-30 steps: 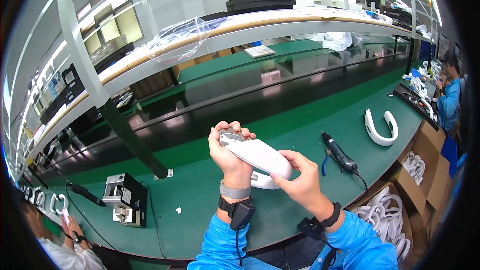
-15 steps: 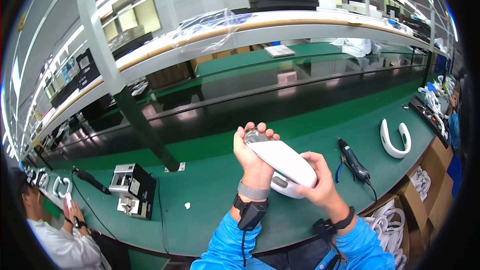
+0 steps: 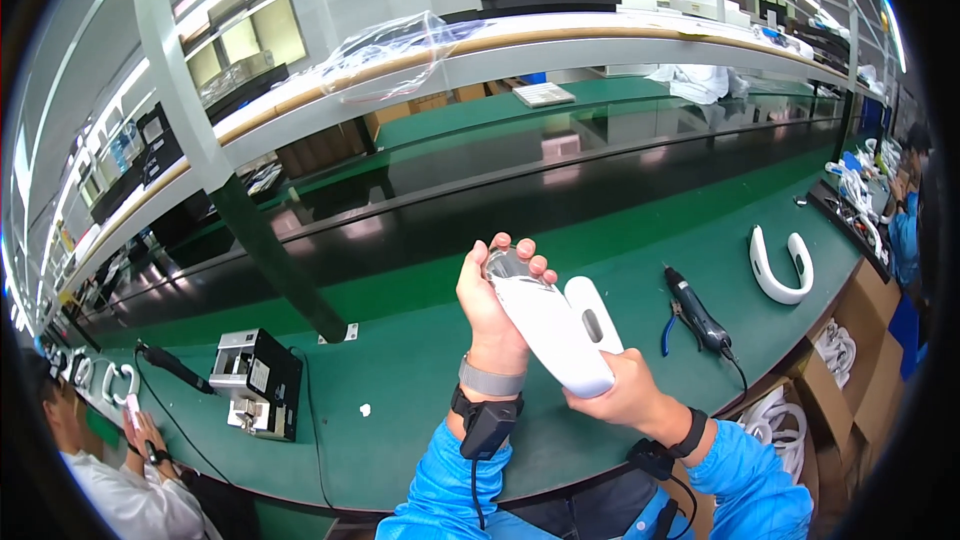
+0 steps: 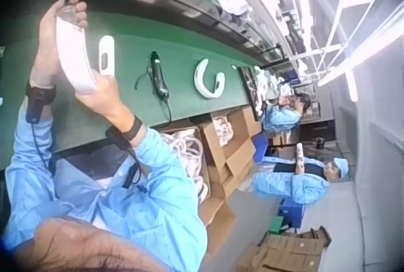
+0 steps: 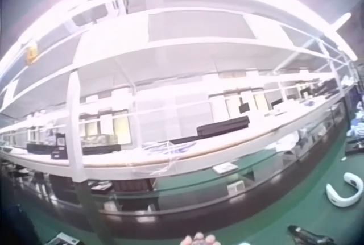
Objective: Assembling the internal components and shells of U-shaped plastic electronic devices on a factory assembly line.
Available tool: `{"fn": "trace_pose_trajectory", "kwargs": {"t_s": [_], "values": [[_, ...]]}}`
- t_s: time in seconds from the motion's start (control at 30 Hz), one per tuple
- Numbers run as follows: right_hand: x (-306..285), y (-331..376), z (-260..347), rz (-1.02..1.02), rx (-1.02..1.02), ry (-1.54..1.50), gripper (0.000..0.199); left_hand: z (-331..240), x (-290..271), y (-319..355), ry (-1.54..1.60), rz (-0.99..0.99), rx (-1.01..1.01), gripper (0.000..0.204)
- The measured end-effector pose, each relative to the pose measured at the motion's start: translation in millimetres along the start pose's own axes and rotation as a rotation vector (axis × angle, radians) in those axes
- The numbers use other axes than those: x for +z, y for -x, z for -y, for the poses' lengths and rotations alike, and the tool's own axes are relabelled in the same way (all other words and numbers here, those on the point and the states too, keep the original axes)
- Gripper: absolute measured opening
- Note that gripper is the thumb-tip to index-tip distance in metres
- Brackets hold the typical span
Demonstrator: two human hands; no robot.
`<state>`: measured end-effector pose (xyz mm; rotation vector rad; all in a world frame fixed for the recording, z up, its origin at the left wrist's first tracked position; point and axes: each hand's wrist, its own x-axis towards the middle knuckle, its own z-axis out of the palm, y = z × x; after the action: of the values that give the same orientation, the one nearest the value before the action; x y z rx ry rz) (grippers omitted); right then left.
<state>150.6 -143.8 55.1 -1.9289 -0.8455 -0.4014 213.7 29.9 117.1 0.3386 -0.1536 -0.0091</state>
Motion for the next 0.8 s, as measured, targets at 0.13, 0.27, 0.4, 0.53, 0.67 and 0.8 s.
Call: {"fn": "trace_pose_trajectory", "kwargs": {"t_s": [0.13, 0.27, 0.4, 0.53, 0.67, 0.8], "values": [[-8.0, 3.5, 8.7, 0.169, 0.046, -0.251, 0.022, -0.9, -7.0, -2.5, 0.128, 0.173, -0.101, 0.024], [1.2, 17.0, 9.2, 0.385, 0.358, -1.111, 0.014, 1.4, -4.2, 2.7, 0.212, 0.231, -0.13, 0.024], [-1.1, 2.1, 9.1, 0.365, 0.295, -0.822, 0.017, -8.7, 3.1, 7.6, 0.136, 0.183, -0.06, 0.025], [4.7, -5.1, 11.1, 0.026, -0.029, -0.167, 0.023, -10.8, -0.1, 4.2, 0.049, -0.002, 0.048, 0.024], [7.9, 1.2, -6.3, -0.102, -0.157, 0.151, 0.028, -6.4, -4.5, -0.5, 0.007, 0.008, -0.017, 0.024], [4.2, -7.8, -2.0, -0.089, -0.196, 0.209, 0.032, -12.9, -12.5, -4.0, 0.035, 0.029, -0.006, 0.024]]}}
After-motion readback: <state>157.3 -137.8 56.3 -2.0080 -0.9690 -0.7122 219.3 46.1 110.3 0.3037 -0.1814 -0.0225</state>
